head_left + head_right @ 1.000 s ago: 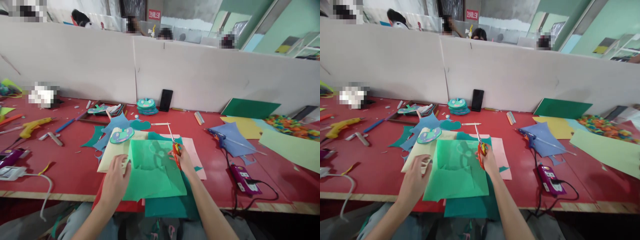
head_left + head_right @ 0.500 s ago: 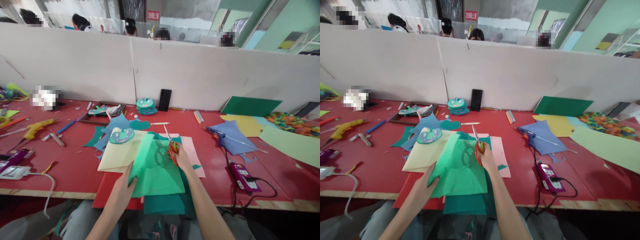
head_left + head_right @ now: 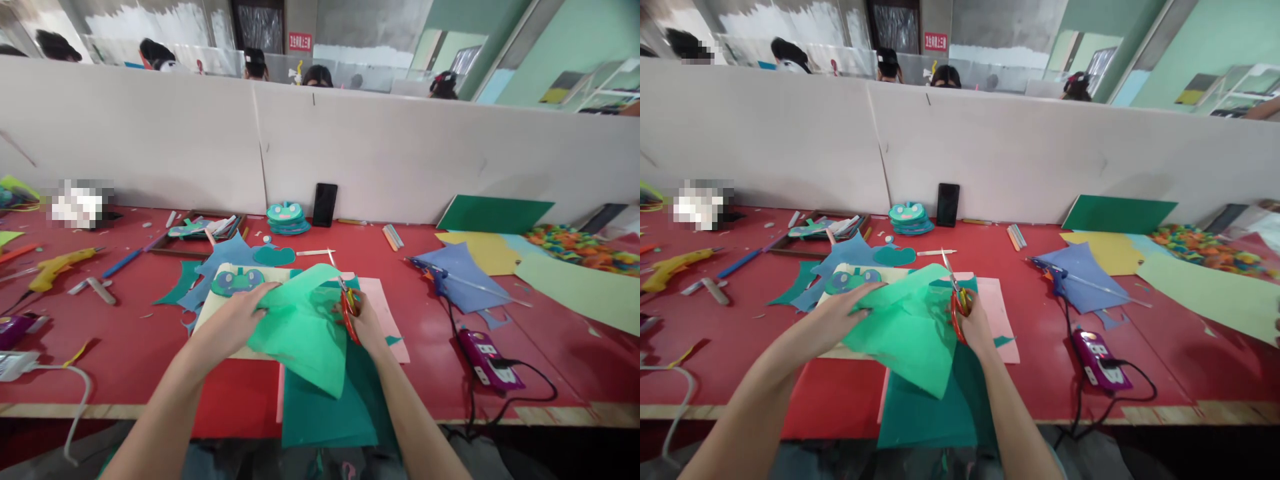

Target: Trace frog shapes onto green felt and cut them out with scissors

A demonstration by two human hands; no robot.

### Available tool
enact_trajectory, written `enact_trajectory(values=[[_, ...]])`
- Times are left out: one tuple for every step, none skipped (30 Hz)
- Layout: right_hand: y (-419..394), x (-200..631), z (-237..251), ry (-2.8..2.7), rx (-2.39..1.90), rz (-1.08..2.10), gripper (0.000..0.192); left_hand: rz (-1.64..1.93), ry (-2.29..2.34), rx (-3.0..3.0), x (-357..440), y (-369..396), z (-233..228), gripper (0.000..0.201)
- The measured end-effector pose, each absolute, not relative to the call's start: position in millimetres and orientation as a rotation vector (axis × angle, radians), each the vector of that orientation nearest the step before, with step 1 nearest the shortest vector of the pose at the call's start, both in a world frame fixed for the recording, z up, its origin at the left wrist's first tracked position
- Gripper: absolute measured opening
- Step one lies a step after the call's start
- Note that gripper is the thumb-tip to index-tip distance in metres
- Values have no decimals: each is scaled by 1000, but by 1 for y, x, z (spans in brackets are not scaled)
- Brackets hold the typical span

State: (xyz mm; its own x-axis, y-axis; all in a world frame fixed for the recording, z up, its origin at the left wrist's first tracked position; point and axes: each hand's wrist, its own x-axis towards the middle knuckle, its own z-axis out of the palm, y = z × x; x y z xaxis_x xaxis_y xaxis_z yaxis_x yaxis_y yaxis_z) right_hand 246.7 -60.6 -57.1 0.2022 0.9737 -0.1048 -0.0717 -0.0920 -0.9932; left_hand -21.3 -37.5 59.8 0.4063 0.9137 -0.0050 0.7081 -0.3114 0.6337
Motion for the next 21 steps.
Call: enact_trajectory(values=[[-62,248,-53,-925,-1299,1141,54,493,1401,2098,-27,-34,57,47],[-63,250,-49,-897,-1277,1126,54,516,1421,2077,-32,-30,54,45],[-64,253,-45,-869,-1259,1099,53,533,1427,2058,-38,-27,51,43],[-65,257,-42,-847,-1247,1076,53,555,1417,2036,-43,-25,48,40],[-66,261,-40,-827,-1247,1048,53,579,1398,2013,-47,-22,46,38],[-66,266,-39,-805,-1250,1017,53,631,1377,1987,-51,-20,46,37],[-67,270,-39,-785,-1252,995,53,697,1353,1948,-54,-18,46,37],[-67,274,-40,-764,-1260,980,54,768,1326,1894,-56,-17,46,38],[-68,277,-40,-746,-1268,972,54,834,1304,1826,-59,-16,46,41],[-68,279,-41,-733,-1280,972,54,887,1290,1747,-62,-15,46,43],[-68,280,-41,-724,-1290,978,52,931,1287,1657,-64,-14,44,45],[-68,280,-41,-719,-1291,991,49,977,1291,1556,-67,-13,42,46],[-68,279,-41,-715,-1286,1010,46,1035,1286,1453,-70,-11,39,46],[-67,278,-40,-713,-1277,1025,43,1090,1274,1364,-72,-8,34,47],[-67,276,-40,-713,-1272,1027,41,1104,1270,1306,-74,-4,30,49],[-66,274,-40,-718,-1280,1014,39,1071,1275,1281,-74,-1,25,50],[-65,273,-40,-730,-1305,993,37,1026,1293,1301,-74,3,21,49],[-64,271,-40,-749,-1338,971,35,963,1326,1351,-74,8,17,48],[-63,270,-41,-772,-1363,961,34,899,1359,1425,-72,11,14,47],[-61,269,-42,-791,-1378,970,33,841,1386,1499,-70,15,11,47],[-60,269,-43,-805,-1379,995,33,808,1396,1562,-67,17,8,47]])
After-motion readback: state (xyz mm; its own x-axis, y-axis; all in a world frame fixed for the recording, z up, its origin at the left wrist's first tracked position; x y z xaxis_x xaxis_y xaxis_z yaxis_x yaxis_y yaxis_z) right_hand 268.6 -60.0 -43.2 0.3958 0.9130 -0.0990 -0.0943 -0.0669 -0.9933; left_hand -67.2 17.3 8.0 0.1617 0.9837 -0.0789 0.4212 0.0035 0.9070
